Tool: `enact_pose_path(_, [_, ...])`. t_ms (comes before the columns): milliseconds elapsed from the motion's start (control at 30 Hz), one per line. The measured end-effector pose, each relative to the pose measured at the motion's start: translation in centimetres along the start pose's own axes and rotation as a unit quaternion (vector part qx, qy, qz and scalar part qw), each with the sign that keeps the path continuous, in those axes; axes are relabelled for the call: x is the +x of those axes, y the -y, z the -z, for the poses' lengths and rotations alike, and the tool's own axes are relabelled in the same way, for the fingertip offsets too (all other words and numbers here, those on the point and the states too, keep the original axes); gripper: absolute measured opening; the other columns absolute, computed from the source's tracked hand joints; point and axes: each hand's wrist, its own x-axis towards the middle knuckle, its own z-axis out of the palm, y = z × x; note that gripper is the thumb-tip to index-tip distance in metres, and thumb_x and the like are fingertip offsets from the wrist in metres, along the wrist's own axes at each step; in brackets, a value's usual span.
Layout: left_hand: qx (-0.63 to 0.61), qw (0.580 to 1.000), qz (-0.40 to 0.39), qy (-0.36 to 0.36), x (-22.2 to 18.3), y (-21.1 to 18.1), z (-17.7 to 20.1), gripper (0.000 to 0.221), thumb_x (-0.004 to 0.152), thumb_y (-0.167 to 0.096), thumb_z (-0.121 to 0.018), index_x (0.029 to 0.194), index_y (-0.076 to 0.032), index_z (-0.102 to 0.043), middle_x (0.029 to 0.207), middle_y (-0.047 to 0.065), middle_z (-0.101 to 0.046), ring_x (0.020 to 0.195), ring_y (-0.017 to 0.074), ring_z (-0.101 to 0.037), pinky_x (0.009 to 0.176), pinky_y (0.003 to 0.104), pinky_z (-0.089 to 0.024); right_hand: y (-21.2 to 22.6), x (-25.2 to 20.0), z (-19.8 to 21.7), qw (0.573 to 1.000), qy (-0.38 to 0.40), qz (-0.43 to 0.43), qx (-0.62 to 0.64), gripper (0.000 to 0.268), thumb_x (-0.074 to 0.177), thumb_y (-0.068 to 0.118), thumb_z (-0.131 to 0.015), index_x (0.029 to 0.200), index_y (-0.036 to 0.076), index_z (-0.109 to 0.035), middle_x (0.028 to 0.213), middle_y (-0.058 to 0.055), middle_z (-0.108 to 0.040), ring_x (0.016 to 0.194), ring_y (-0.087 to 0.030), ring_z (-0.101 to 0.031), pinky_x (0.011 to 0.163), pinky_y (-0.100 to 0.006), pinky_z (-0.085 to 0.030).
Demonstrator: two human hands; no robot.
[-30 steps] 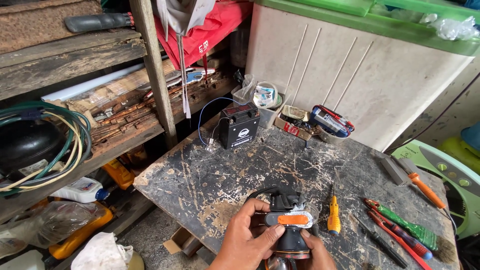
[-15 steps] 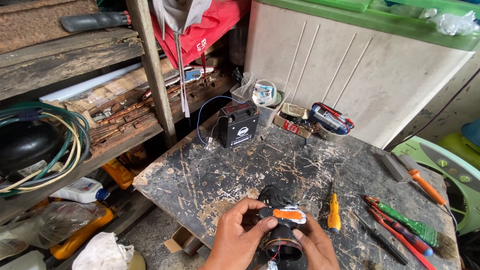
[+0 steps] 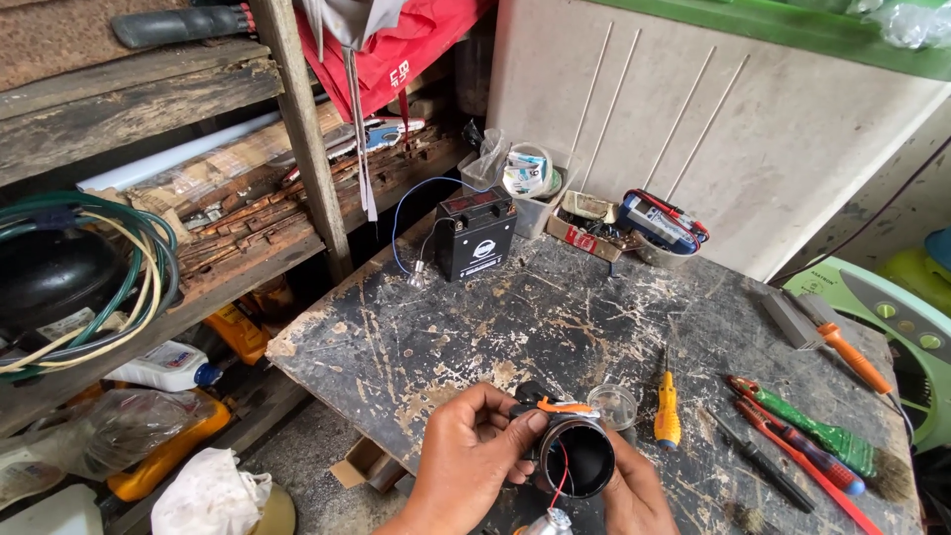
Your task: Disassembling and inspecting a handheld flashlight to repair internal components and housing.
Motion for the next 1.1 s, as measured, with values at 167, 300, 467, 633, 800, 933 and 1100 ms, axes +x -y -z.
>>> enact_pose_path(167, [0.025,0.998,-0.059,-0.020,-0.2,0.8,0.9,0.028,0.086,-0.004,-0.091,0.086,-0.001,-0.063,0.058,0.012,-0.060,0.039,0.0212,-0.061,0.038,0.032,-0.052,6.8,-3.3,-4.4,0.968,-0.149,-0.202,-0.005,0.045,0.091,0.034,-0.066,0.119,0.003,-0.085,0.091,-0.023,-0.081,0.095,-0.025,-0.069,0.091,-0.035,-0.049])
enact_pose_path(300, [0.044,0.995,-0.069,-0.058,-1.5,0.1,1.9,0.032,0.084,-0.004,-0.094,0.084,-0.002,-0.062,0.055,0.012,-0.058,0.039,0.0191,-0.056,0.037,0.031,-0.054,7.1,-3.2,-4.9,0.954,-0.108,-0.274,0.046,0.049,0.093,0.030,-0.064,0.121,-0.004,-0.084,0.086,-0.032,-0.080,0.088,-0.036,-0.071,0.087,-0.041,-0.052])
enact_pose_path(467, [0.099,0.985,-0.107,-0.097,-1.4,1.2,3.6,0.034,0.079,-0.012,-0.097,0.079,-0.004,-0.064,0.051,0.008,-0.056,0.038,0.0183,-0.060,0.038,0.031,-0.051,3.3,-2.0,-3.8,0.971,0.021,-0.240,-0.004,0.061,0.084,0.043,-0.058,0.123,0.005,-0.086,0.099,-0.018,-0.085,0.096,-0.025,-0.074,0.088,-0.037,-0.055])
enact_pose_path(633, [0.104,0.981,-0.127,-0.103,-1.3,1.3,4.8,0.032,0.080,-0.010,-0.096,0.078,-0.004,-0.064,0.049,0.008,-0.056,0.038,0.0185,-0.063,0.037,0.030,-0.052,1.2,-0.8,-4.0,0.980,0.173,-0.094,0.029,0.059,0.087,0.050,-0.054,0.094,-0.001,-0.083,0.081,-0.017,-0.084,0.086,-0.027,-0.078,0.086,-0.040,-0.059])
enact_pose_path(800, [0.106,0.981,-0.095,-0.131,-1.2,0.8,5.5,0.031,0.082,-0.008,-0.094,0.078,-0.003,-0.063,0.048,0.011,-0.057,0.036,0.0211,-0.064,0.037,0.032,-0.059,1.2,0.0,-4.4,0.977,0.213,0.004,-0.026,0.067,0.086,0.058,-0.053,0.128,0.013,-0.078,0.119,-0.005,-0.083,0.110,-0.018,-0.074,0.095,-0.040,-0.057])
enact_pose_path(933, [0.096,0.982,-0.102,-0.131,-0.5,1.0,6.1,0.027,0.082,-0.013,-0.091,0.081,-0.002,-0.066,0.058,0.012,-0.062,0.038,0.0232,-0.065,0.037,0.034,-0.062,0.5,0.2,-4.9,0.977,0.210,-0.020,-0.008,0.066,0.084,0.056,-0.057,0.127,0.012,-0.079,0.127,-0.004,-0.082,0.121,-0.017,-0.071,0.103,-0.038,-0.052])
enact_pose_path(1100, [0.114,0.982,-0.093,-0.120,-0.7,-0.1,6.2,0.023,0.091,-0.016,-0.081,0.081,0.000,-0.068,0.059,0.014,-0.065,0.038,0.0228,-0.063,0.036,0.031,-0.049,-0.7,0.1,-5.4,0.975,0.215,-0.038,0.047,0.050,0.091,0.039,-0.060,0.112,-0.003,-0.076,0.079,-0.018,-0.079,0.072,-0.026,-0.076,0.070,-0.037,-0.062])
